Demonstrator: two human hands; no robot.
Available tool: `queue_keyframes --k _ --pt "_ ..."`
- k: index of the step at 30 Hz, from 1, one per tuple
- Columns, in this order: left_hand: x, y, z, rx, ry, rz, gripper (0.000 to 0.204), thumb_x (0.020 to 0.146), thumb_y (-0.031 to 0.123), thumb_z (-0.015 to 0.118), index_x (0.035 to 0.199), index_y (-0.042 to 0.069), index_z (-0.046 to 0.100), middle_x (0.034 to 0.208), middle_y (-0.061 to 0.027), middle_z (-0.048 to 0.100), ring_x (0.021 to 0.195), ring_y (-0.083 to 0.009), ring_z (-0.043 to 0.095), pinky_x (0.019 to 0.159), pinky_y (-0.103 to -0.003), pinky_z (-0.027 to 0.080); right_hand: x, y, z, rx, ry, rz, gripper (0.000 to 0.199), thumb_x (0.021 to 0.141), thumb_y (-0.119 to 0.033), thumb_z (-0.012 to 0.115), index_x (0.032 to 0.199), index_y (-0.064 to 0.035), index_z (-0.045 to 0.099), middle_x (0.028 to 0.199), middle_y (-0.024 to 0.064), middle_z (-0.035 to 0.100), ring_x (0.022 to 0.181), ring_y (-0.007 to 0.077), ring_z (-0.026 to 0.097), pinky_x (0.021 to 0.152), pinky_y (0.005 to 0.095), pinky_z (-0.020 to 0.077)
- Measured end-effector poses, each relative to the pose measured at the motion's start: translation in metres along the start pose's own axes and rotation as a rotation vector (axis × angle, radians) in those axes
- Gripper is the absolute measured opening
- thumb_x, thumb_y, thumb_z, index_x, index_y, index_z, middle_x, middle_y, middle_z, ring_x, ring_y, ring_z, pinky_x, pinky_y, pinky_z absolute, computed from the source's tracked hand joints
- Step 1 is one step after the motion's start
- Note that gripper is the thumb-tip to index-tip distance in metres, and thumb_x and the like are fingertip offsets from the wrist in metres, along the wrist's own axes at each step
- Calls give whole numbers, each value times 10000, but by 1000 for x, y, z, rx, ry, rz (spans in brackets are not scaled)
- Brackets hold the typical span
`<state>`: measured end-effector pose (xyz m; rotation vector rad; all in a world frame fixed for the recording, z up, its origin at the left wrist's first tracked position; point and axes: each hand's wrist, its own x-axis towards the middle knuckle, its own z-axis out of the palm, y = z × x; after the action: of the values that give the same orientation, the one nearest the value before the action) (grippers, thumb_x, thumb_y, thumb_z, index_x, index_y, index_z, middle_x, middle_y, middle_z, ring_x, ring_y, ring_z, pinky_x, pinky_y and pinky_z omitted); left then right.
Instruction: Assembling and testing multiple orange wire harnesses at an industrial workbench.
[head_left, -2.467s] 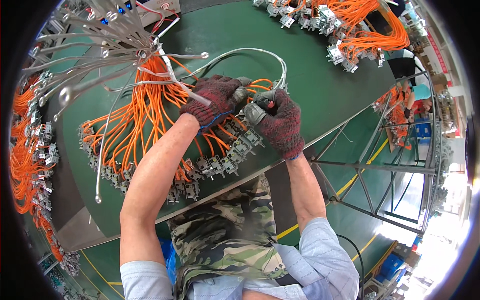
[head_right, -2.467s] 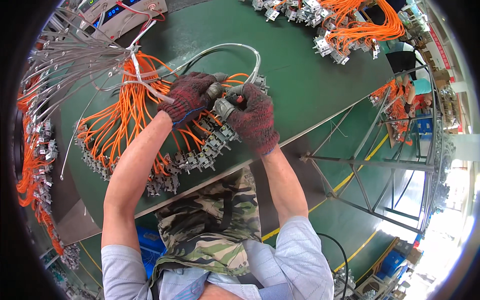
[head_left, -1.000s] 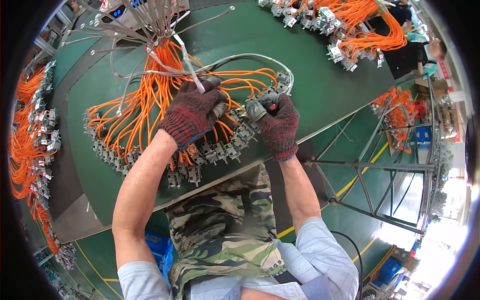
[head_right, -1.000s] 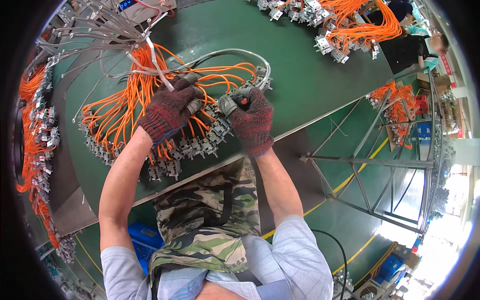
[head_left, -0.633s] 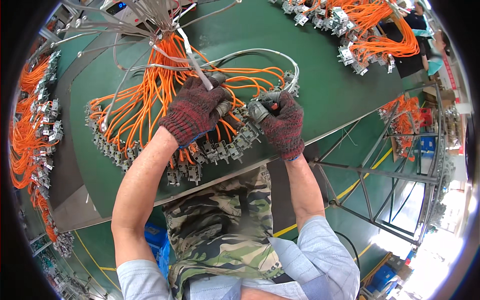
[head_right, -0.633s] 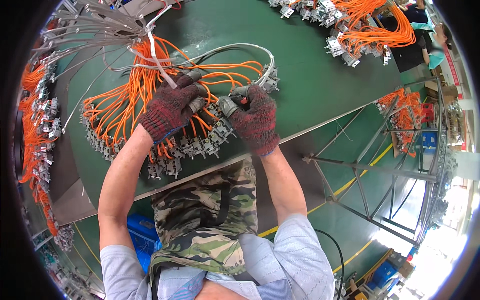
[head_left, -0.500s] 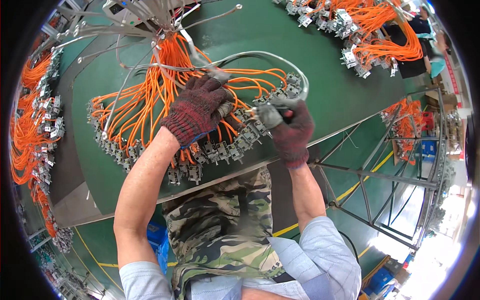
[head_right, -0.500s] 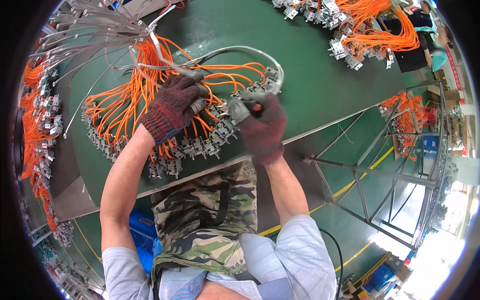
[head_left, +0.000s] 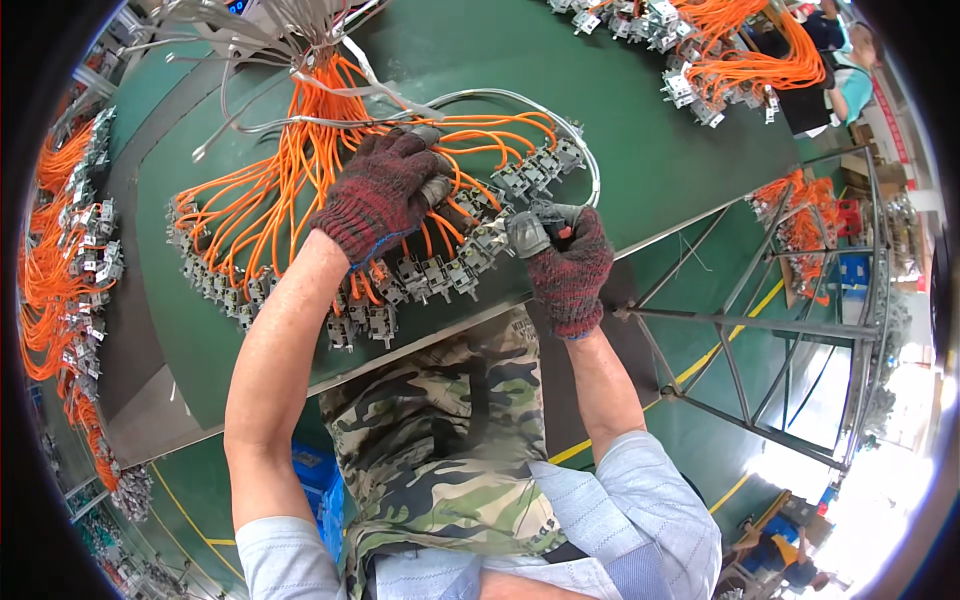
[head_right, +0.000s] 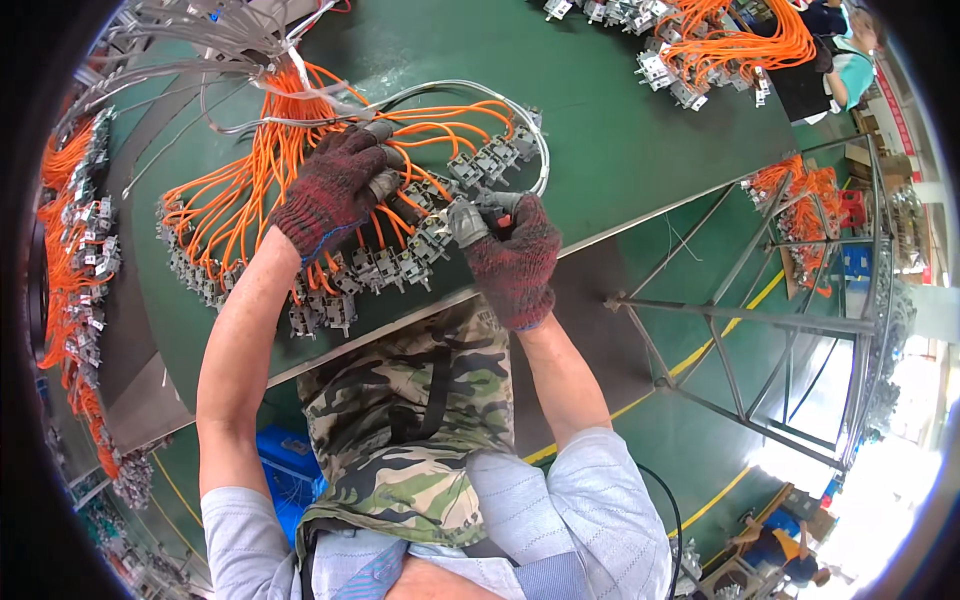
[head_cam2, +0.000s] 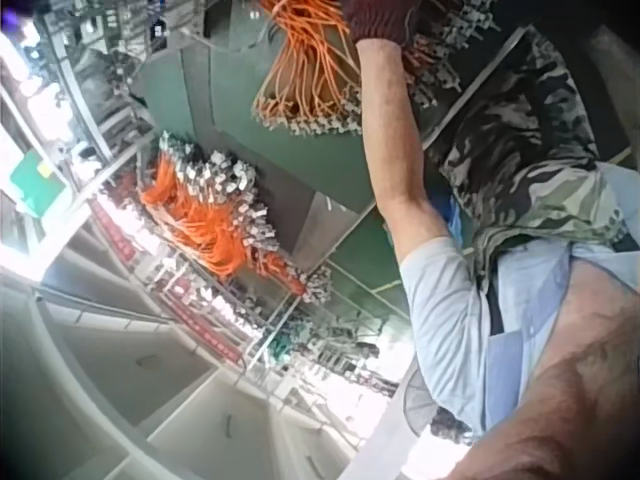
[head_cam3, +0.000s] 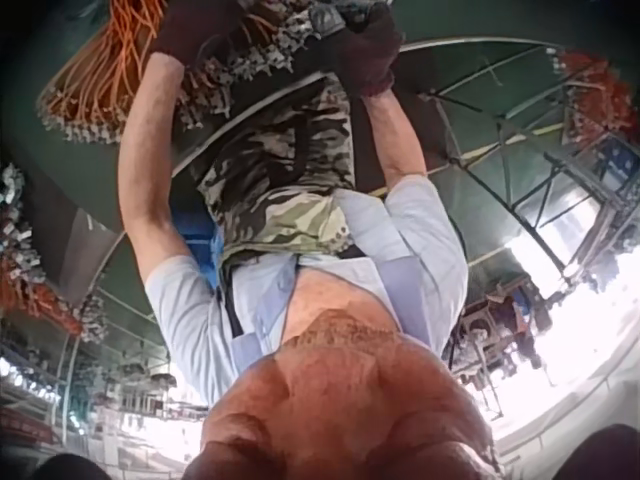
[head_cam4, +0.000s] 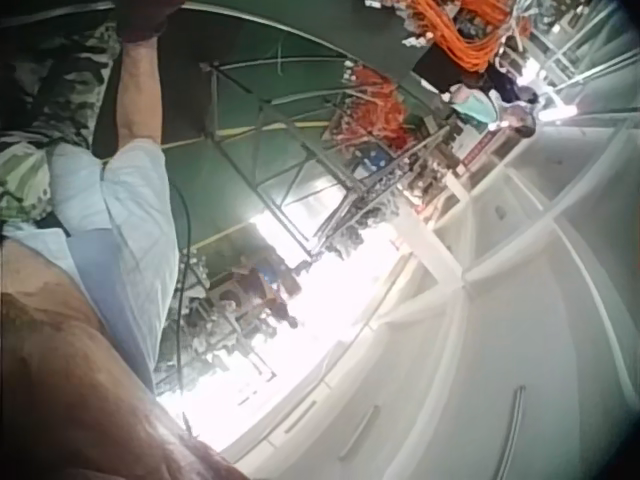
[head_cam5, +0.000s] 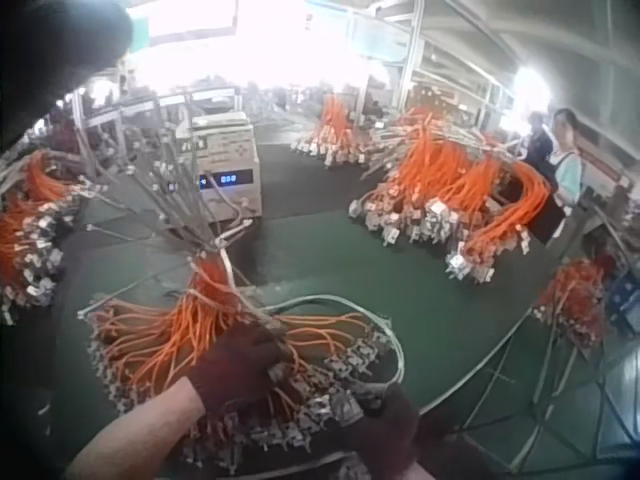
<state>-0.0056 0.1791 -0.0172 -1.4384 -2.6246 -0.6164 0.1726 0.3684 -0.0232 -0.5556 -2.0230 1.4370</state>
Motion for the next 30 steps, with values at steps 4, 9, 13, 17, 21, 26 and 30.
queue_keyframes --k 4,9,13,17,21,26,30 --pt "-2 -4 4 9 -32 -14 298 1016 367 671 1213 157 750 1491 -101 619 1395 -354 545 1196 -511 414 -3 6 -5 -114 13 -56 292 875 -203 909 987 -15 715 838 -20 638 764 80 517 713 288 512" --pt "2 -1 4 19 -70 -54 289 1018 353 681 1240 181 751 1488 -108 630 1395 -380 546 1202 -517 411 -14 -1 -7 39 -31 -64 268 875 -185 899 993 -19 724 866 -24 651 779 77 528 718 289 516" --pt "0 2 3 11 -60 -58 301 1026 366 676 1246 177 754 1502 -112 620 1390 -401 543 1207 -523 404 -19 1 -6 95 -66 -9 260 877 -164 896 1006 -21 721 862 -24 654 791 69 549 732 275 527" --pt "-1 1 4 -4 -51 -58 298 1019 357 686 1246 175 756 1510 -116 617 1399 -398 538 1214 -530 396 -24 8 -3 68 -79 -48 270 885 -173 898 1007 -21 712 841 -17 662 788 69 566 743 271 536" --pt "-3 -2 7 18 -20 -48 295 1018 352 688 1245 175 755 1516 -116 617 1403 -399 535 1222 -540 385 -25 11 -5 -10 -77 -114 262 885 -164 900 999 -23 711 846 7 698 769 75 580 731 278 540" --pt "0 1 4 15 -45 -53 300 1020 351 681 1258 180 747 1519 -108 616 1407 -397 537 1236 -537 373 -36 -8 -1 30 -6 -149 279 865 -165 915 990 -22 711 836 30 715 734 98 612 702 296 548" --pt "0 1 2 31 -78 -76 303 1025 359 669 1261 184 744 1532 -96 605 1414 -393 532 1241 -528 371 -40 -20 5 -175 -34 -182 299 850 -183 932 980 -24 715 821 41 724 723 108 631 694 302 554"
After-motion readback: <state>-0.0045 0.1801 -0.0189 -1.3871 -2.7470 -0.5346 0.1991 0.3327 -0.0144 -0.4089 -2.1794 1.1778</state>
